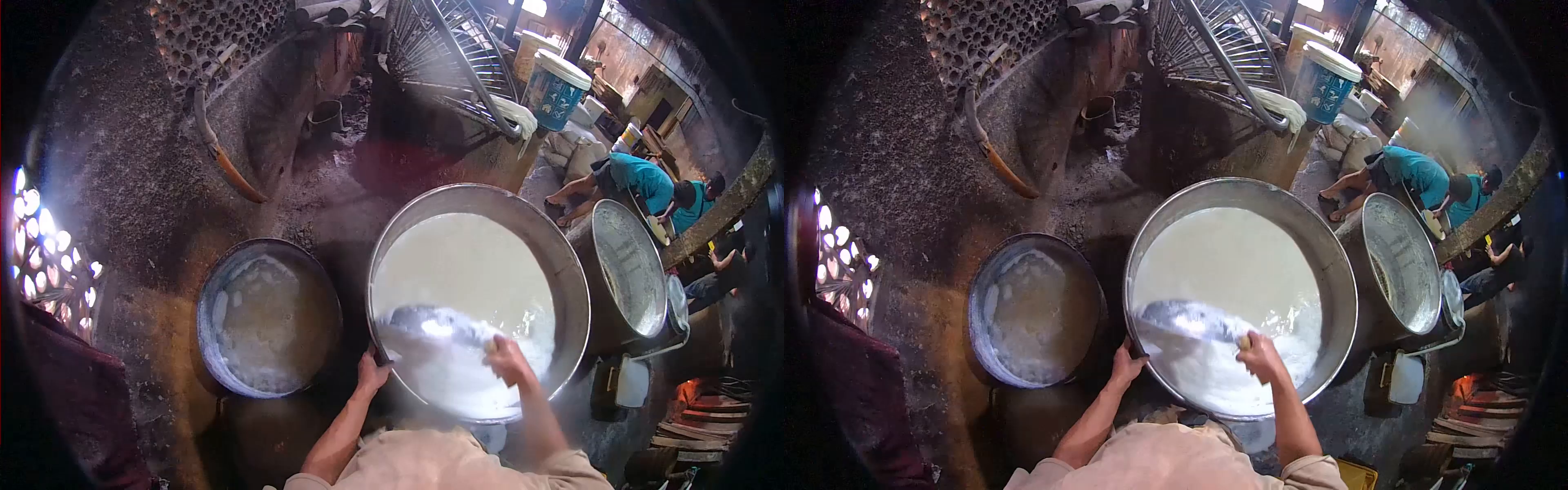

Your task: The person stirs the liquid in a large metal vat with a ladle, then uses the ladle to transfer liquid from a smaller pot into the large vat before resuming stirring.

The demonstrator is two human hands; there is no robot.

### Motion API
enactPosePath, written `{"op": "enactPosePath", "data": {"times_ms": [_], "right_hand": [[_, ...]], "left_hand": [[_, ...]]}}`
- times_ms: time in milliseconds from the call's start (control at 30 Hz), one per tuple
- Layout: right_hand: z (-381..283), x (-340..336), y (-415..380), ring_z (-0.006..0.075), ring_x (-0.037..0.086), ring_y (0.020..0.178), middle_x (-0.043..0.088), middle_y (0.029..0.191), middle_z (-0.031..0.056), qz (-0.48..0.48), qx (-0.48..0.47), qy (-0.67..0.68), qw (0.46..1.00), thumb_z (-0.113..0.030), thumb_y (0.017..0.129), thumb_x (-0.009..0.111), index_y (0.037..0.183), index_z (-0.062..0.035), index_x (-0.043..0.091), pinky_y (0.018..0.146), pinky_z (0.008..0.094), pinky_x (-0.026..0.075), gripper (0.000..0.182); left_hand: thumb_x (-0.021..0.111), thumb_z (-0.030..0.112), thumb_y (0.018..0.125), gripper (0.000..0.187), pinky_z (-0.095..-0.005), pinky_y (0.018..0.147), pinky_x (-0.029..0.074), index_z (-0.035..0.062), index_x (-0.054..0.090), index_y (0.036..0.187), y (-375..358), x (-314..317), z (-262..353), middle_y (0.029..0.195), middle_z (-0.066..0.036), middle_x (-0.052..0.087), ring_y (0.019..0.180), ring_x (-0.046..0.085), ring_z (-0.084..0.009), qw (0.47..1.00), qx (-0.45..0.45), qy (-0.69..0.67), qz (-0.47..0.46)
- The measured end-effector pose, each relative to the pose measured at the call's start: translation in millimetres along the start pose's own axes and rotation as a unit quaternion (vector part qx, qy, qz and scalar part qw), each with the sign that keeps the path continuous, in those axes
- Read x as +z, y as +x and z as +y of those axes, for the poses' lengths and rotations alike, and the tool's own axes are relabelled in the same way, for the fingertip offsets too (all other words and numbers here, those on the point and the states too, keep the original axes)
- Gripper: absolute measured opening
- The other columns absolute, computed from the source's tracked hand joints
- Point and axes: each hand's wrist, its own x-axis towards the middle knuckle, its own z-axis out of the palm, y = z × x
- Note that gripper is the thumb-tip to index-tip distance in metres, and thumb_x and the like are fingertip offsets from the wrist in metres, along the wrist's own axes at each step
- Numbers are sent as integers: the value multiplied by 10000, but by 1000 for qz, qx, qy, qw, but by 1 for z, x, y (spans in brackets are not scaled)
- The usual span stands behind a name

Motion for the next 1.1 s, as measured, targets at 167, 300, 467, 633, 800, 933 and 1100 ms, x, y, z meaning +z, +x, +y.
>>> {"op": "enactPosePath", "data": {"times_ms": [167,300,467,633,800,933,1100], "right_hand": [[-48,20,96,357,652,686,636,810,244,180,-137,-195,954,-108,697,593,949,3,582,587,442,528,276],[-56,36,143,370,637,860,649,884,224,122,-62,-193,972,-128,708,590,955,-18,608,751,460,523,271],[-3,43,148,371,632,887,659,922,189,64,-71,-314,945,-146,759,562,932,-37,662,784,454,527,227],[59,37,126,361,635,891,645,976,197,63,-12,-290,955,-170,763,523,974,-95,675,787,452,528,271],[106,17,81,351,633,916,651,1006,157,37,15,-302,952,-108,715,533,1037,-196,680,788,455,530,364],[172,6,68,371,628,931,657,974,188,47,37,-307,950,-127,726,564,997,-96,675,804,463,521,294],[221,-33,31,388,615,955,651,969,222,49,25,-321,945,-164,751,561,952,-17,660,828,472,501,268]], "left_hand": [[764,197,652,795,-394,955,435,-55,420,1323,7,16,-33,1136,-276,578,1120,542,-367,995,71,38,63],[760,187,655,803,-390,957,435,-53,405,1335,0,4,-10,1145,-275,574,1111,546,-366,1000,16,7,20],[762,174,662,812,-384,957,436,-70,386,1339,-2,2,0,1166,-276,567,1110,552,-364,999,0,34,19],[760,159,659,779,-391,938,447,-23,417,1335,2,6,-11,1168,-261,578,1110,558,-370,998,27,43,45],[766,129,654,718,-372,931,446,44,480,1307,-4,0,12,1137,-214,617,1096,577,-348,999,-3,21,40],[749,101,675,761,-338,945,440,-6,419,1352,-1,6,2,1187,-220,597,1115,577,-301,999,-15,-12,38],[690,27,676,714,-304,922,439,-10,432,1341,5,12,-8,1168,-187,615,1080,591,-249,995,-29,-75,51]]}}
